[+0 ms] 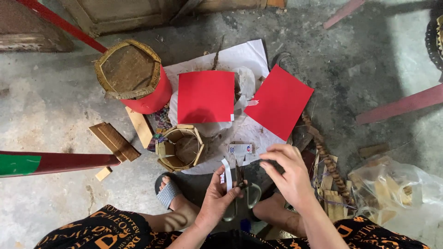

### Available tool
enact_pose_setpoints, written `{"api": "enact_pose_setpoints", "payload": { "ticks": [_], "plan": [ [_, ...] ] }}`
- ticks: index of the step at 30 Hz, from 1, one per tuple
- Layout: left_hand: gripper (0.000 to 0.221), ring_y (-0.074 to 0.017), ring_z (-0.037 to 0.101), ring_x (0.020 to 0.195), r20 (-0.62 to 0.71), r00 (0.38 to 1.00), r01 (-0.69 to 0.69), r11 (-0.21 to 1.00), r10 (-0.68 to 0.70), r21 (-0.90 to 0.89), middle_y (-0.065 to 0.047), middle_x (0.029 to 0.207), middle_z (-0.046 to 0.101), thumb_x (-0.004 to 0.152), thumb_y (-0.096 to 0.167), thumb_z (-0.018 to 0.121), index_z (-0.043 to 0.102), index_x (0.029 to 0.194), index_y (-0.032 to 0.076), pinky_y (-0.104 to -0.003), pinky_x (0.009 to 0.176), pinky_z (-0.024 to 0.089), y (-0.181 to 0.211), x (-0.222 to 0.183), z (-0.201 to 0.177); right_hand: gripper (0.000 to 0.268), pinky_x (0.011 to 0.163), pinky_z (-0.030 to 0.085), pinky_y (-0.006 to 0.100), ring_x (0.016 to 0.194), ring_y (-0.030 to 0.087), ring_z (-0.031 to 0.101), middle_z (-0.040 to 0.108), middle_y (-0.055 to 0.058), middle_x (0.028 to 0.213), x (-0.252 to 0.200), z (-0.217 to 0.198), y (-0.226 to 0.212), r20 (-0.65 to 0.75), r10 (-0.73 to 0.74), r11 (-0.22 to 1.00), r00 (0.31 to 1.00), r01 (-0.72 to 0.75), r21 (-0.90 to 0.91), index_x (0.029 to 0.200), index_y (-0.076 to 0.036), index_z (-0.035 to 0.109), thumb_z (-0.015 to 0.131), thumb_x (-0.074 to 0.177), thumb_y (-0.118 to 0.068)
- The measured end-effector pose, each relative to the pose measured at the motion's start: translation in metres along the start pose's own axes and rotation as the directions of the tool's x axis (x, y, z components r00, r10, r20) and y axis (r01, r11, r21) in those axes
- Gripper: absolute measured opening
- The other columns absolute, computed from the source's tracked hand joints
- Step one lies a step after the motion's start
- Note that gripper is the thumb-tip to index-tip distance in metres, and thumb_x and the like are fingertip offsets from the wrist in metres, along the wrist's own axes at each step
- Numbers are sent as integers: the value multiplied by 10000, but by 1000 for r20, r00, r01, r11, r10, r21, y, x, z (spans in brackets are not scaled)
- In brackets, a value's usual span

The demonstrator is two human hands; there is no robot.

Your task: Cutting and folding red paper material to be used as a decorative or protective covering for an instrument component.

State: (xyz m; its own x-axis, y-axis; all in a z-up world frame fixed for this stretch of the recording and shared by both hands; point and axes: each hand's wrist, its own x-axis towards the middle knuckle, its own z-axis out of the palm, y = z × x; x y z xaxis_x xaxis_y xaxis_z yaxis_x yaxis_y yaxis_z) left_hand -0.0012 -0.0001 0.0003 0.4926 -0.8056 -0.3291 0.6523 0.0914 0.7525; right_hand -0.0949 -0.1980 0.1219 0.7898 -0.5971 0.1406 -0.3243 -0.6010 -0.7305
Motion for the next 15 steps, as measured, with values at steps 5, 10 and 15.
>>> {"api": "enact_pose_setpoints", "payload": {
  "ticks": [5, 10, 15],
  "plan": [
    [774, -150, 714, 847, -22, 997, 77, 993, -75, 93, -171, 1055, 793, 921, -5, 686, 290, 1567, 152, -315, 821, 624, 15, -4, 1, 156, 979, 451, 387, 1177, 213, 546, 646, -1, 1184, 20, 1, -8, 307, 73, 997, 949, -81, 16, 1043, -185, 794, 704, 928, -238],
    [760, -152, 697, 801, -6, 998, 68, 993, -68, 91, -181, 1063, 789, 926, -35, 673, 300, 1557, 165, -308, 826, 611, 12, -6, -3, 104, 925, 476, 408, 1120, 238, 579, 644, 14, 1185, 26, 10, 1, 383, 19, 998, 923, 9, -69, 967, -173, 773, 691, 933, -228],
    [781, -147, 692, 750, -54, 995, 95, 988, -89, 119, -97, 931, 743, 912, -42, 690, 323, 1566, 176, -303, 819, 617, 9, -6, -7, 103, 945, 468, 400, 1084, 220, 578, 664, -11, 1153, 28, 14, 1, 413, 15, 996, 911, 22, -85, 878, -174, 754, 698, 933, -241]
  ]
}}
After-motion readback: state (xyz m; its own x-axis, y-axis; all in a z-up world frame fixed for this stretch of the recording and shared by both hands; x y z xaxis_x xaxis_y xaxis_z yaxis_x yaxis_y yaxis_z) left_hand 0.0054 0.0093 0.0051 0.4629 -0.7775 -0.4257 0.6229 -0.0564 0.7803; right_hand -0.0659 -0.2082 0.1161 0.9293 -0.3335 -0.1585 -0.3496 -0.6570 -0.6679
